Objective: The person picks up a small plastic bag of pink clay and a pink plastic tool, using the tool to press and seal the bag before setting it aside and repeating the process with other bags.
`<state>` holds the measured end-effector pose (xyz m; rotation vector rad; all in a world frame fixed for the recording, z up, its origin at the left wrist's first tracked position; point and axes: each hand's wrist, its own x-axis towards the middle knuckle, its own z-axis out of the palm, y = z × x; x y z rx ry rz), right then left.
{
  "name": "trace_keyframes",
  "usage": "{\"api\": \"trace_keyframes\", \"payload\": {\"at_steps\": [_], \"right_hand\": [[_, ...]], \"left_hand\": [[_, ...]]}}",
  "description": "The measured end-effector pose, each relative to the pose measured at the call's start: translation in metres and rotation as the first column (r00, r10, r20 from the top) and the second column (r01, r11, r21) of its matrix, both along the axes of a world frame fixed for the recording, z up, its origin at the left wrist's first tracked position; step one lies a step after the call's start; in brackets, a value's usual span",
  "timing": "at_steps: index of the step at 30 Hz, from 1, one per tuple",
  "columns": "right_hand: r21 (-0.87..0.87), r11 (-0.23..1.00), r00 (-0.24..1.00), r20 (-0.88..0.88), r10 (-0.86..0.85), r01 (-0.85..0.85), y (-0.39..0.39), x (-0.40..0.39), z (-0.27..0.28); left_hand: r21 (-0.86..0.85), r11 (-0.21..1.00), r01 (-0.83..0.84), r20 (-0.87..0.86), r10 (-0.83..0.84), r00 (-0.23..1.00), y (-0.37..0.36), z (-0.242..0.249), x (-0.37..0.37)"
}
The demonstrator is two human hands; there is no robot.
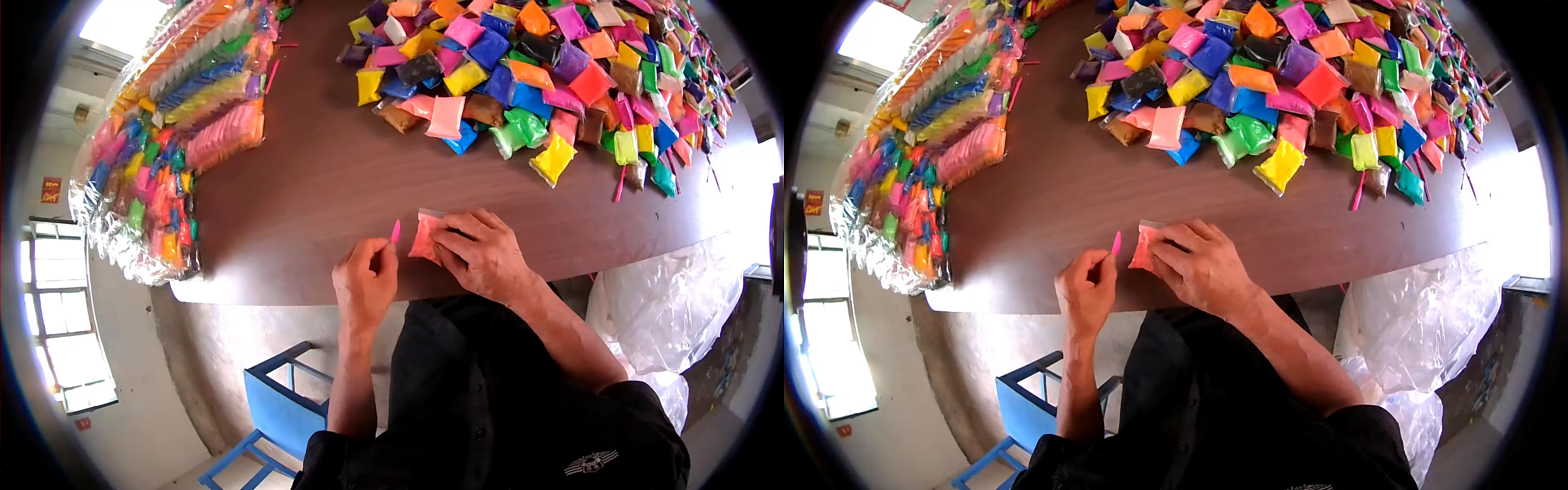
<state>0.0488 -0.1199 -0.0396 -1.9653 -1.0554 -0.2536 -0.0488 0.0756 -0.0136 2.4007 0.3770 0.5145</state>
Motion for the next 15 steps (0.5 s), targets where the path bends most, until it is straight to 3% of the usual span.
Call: {"api": "trace_keyframes", "payload": {"at_steps": [4,8,10,15], "right_hand": [[0.001,0.999,0.999,-0.013,-0.038,0.038,0.003,-0.001,-0.001],[-0.01,0.999,0.999,-0.007,-0.05,0.05,0.004,-0.001,0.004],[-0.014,0.998,0.998,0.002,-0.055,0.055,0.004,-0.001,0.002],[-0.002,0.997,0.997,0.001,-0.08,0.08,0.005,-0.003,0.0]], "left_hand": [[-0.037,0.998,0.045,0.043,-0.043,0.998,-0.024,0.012,-0.01],[-0.074,0.997,0.022,0.017,-0.02,1.0,-0.024,-0.009,-0.014],[0.128,0.992,-0.014,-0.013,0.016,1.0,-0.014,-0.011,-0.014],[0.099,0.991,-0.094,-0.025,0.097,0.995,0.002,-0.01,-0.01]]}}
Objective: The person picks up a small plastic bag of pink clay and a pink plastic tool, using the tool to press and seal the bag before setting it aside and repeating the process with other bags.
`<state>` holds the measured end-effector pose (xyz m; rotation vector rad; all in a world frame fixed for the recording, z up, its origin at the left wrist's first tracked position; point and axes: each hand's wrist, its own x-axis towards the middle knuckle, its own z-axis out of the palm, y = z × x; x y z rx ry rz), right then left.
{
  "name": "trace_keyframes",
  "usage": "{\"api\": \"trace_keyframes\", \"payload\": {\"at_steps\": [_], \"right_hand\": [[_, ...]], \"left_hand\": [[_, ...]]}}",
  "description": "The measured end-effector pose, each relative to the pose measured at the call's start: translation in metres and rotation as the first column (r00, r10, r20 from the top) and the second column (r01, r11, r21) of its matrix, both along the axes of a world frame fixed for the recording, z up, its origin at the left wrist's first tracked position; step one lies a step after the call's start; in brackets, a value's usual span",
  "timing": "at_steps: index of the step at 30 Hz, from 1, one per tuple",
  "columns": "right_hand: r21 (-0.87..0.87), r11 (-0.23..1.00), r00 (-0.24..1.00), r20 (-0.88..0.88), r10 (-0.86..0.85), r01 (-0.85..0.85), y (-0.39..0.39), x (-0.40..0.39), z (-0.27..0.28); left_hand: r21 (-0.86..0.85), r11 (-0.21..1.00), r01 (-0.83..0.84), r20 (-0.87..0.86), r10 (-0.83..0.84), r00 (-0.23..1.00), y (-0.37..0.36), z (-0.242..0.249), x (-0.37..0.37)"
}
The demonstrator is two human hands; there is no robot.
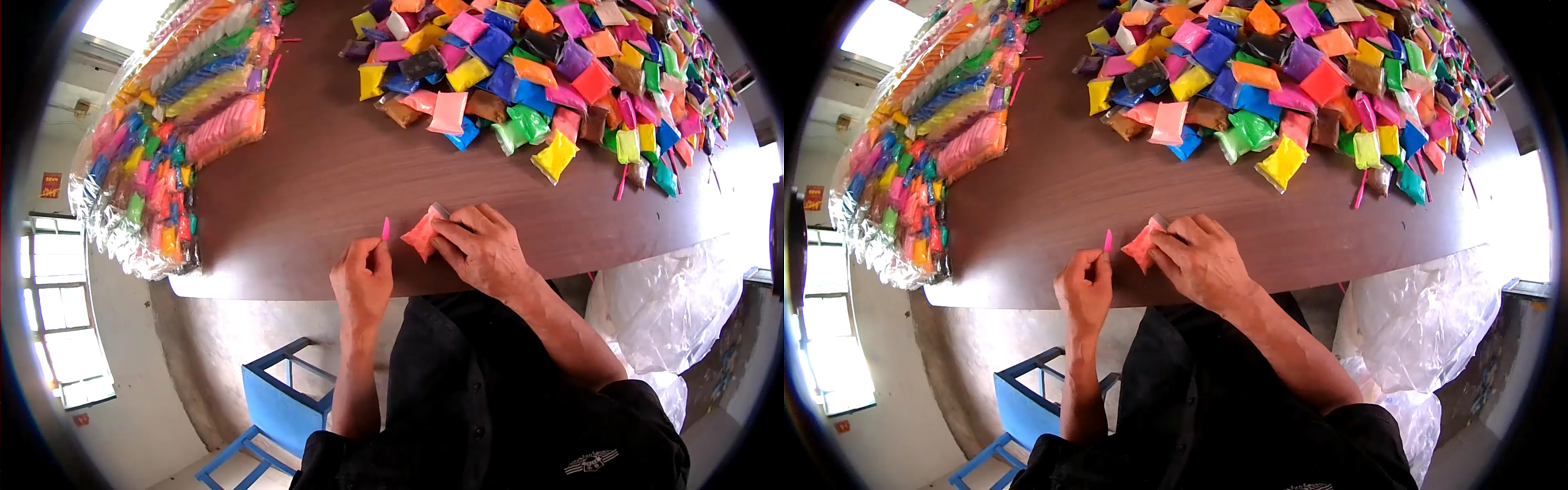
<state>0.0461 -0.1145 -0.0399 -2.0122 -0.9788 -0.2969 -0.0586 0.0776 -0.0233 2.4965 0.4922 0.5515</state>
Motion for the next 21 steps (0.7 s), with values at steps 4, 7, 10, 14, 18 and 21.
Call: {"api": "trace_keyframes", "payload": {"at_steps": [4,7,10,14,18,21], "right_hand": [[0.007,1.0,1.0,0.011,-0.016,0.016,0.0,0.0,-0.002],[0.008,1.0,1.0,0.007,-0.01,0.01,0.001,0.001,-0.003],[0.01,1.0,1.0,0.021,-0.008,0.008,0.001,0.002,-0.002],[0.012,1.0,0.999,-0.05,0.015,-0.014,-0.001,0.0,0.002],[0.019,0.997,0.995,-0.065,0.072,-0.071,-0.006,0.004,0.013],[-0.006,0.996,0.994,-0.058,0.088,-0.088,-0.005,0.002,0.007]], "left_hand": [[-0.092,0.991,0.095,0.063,-0.089,0.994,-0.027,0.008,-0.006],[-0.043,0.993,0.111,0.072,-0.108,0.992,-0.03,-0.003,-0.012],[0.004,0.998,0.063,0.04,-0.063,0.997,-0.019,-0.004,-0.012],[0.032,0.999,-0.018,0.053,0.017,0.998,0.0,-0.002,-0.014],[-0.126,0.992,-0.026,0.062,0.034,0.997,-0.005,0.002,-0.021],[-0.102,0.993,0.059,0.112,-0.047,0.993,-0.024,0.004,-0.022]]}}
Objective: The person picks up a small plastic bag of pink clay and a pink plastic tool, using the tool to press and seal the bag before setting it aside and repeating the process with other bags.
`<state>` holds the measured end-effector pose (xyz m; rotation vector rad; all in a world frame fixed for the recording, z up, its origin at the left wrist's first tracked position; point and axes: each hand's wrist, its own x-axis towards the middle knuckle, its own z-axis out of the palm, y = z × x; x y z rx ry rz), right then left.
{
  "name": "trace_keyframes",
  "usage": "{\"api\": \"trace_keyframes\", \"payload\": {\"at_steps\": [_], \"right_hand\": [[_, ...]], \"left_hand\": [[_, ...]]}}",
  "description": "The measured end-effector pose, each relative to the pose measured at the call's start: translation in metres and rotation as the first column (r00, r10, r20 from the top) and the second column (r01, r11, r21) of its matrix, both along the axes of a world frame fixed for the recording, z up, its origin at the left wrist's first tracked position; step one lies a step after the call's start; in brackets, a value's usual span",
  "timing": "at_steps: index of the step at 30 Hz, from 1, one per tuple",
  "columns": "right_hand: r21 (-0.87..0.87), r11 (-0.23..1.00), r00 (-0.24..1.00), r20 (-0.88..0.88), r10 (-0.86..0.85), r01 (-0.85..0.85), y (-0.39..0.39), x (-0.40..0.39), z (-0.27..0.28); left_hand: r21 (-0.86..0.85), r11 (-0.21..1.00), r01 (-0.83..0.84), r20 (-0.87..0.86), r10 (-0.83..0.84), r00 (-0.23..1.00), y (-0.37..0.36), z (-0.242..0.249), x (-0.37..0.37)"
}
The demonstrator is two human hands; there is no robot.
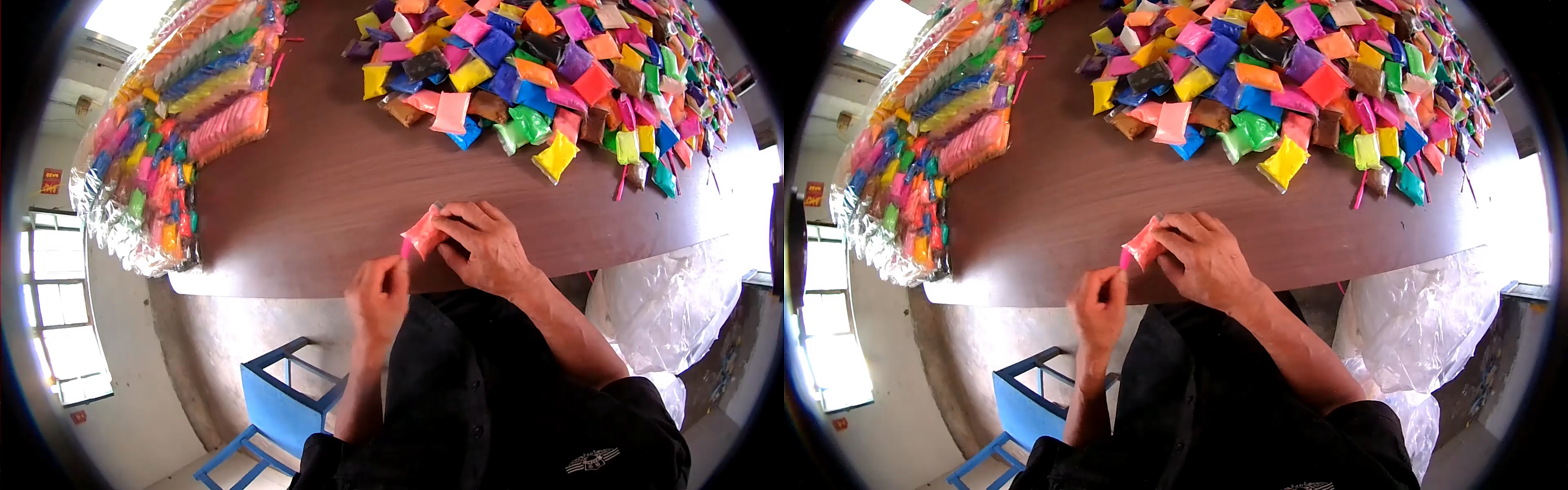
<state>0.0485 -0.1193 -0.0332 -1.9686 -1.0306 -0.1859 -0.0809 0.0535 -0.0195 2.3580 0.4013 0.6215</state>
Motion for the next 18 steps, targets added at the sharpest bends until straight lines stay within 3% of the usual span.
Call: {"api": "trace_keyframes", "payload": {"at_steps": [3,5,10,12,18], "right_hand": [[-0.005,1.0,1.0,0.02,-0.021,0.021,0.002,-0.001,0.0],[-0.031,0.999,0.999,0.012,-0.035,0.035,0.002,-0.002,0.001],[-0.013,0.999,0.998,0.039,-0.046,0.047,0.004,-0.002,-0.003],[-0.011,0.998,0.998,0.035,-0.06,0.06,0.004,-0.003,-0.004],[-0.026,0.998,0.997,0.04,-0.064,0.066,0.004,-0.002,-0.002]], "left_hand": [[0.043,0.997,0.067,0.012,-0.067,0.998,-0.008,-0.009,-0.001],[-0.007,1.0,-0.005,0.0,0.005,1.0,-0.004,-0.013,0.002],[0.098,0.995,-0.036,-0.071,0.043,0.997,0.016,-0.009,0.004],[0.004,0.995,-0.103,-0.078,0.103,0.992,0.016,-0.004,0.005],[0.035,0.999,0.041,-0.019,-0.04,0.999,-0.011,-0.005,0.009]]}}
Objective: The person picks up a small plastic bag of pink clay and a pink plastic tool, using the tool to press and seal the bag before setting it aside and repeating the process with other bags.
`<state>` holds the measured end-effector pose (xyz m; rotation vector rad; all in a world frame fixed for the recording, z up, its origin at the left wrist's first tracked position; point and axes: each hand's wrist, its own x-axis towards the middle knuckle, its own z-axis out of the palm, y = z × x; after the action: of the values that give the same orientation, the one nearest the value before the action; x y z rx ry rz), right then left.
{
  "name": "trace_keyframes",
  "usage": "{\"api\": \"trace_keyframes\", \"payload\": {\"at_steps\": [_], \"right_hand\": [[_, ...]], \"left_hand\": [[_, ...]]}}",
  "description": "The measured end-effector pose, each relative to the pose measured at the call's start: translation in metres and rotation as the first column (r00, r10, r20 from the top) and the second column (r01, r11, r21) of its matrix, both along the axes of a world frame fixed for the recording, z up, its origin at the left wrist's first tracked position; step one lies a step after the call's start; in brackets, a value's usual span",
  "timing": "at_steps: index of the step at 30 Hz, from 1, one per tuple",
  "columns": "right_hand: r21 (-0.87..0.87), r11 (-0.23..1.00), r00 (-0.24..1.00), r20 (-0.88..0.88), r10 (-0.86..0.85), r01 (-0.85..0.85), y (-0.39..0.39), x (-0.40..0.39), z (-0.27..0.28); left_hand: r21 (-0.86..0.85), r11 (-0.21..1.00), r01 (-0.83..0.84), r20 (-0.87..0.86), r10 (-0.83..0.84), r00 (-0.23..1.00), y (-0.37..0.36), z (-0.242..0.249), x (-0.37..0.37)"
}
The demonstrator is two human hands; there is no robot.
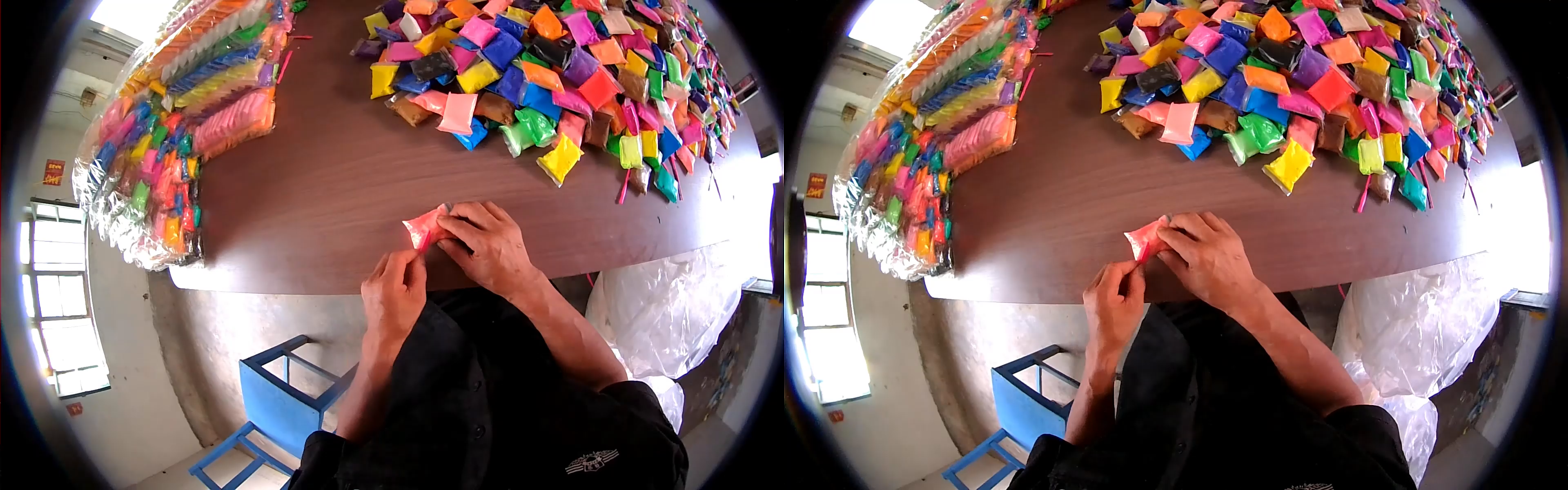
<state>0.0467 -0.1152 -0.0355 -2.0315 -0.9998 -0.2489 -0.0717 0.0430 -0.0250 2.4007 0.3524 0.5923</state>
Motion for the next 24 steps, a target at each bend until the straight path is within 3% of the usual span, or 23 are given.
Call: {"api": "trace_keyframes", "payload": {"at_steps": [7,9,17,23,24], "right_hand": [[0.009,1.0,0.999,0.039,-0.019,0.019,0.002,-0.001,-0.002],[0.013,1.0,0.999,0.042,-0.023,0.022,0.003,0.001,-0.002],[-0.006,1.0,0.998,0.056,-0.023,0.024,0.001,0.0,-0.005],[0.014,0.999,0.997,0.057,-0.042,0.041,0.003,0.0,-0.003],[0.017,0.999,0.997,0.058,-0.042,0.041,0.004,0.001,-0.003]], "left_hand": [[0.138,0.982,-0.129,-0.035,0.135,0.99,0.031,-0.003,-0.01],[0.036,0.987,-0.157,-0.035,0.159,0.987,0.034,0.004,-0.008],[0.109,0.994,-0.031,0.056,0.025,0.998,-0.008,0.0,0.018],[0.127,0.979,-0.161,0.009,0.161,0.987,0.032,0.004,0.007],[0.062,0.979,-0.192,-0.024,0.194,0.981,0.035,0.008,0.006]]}}
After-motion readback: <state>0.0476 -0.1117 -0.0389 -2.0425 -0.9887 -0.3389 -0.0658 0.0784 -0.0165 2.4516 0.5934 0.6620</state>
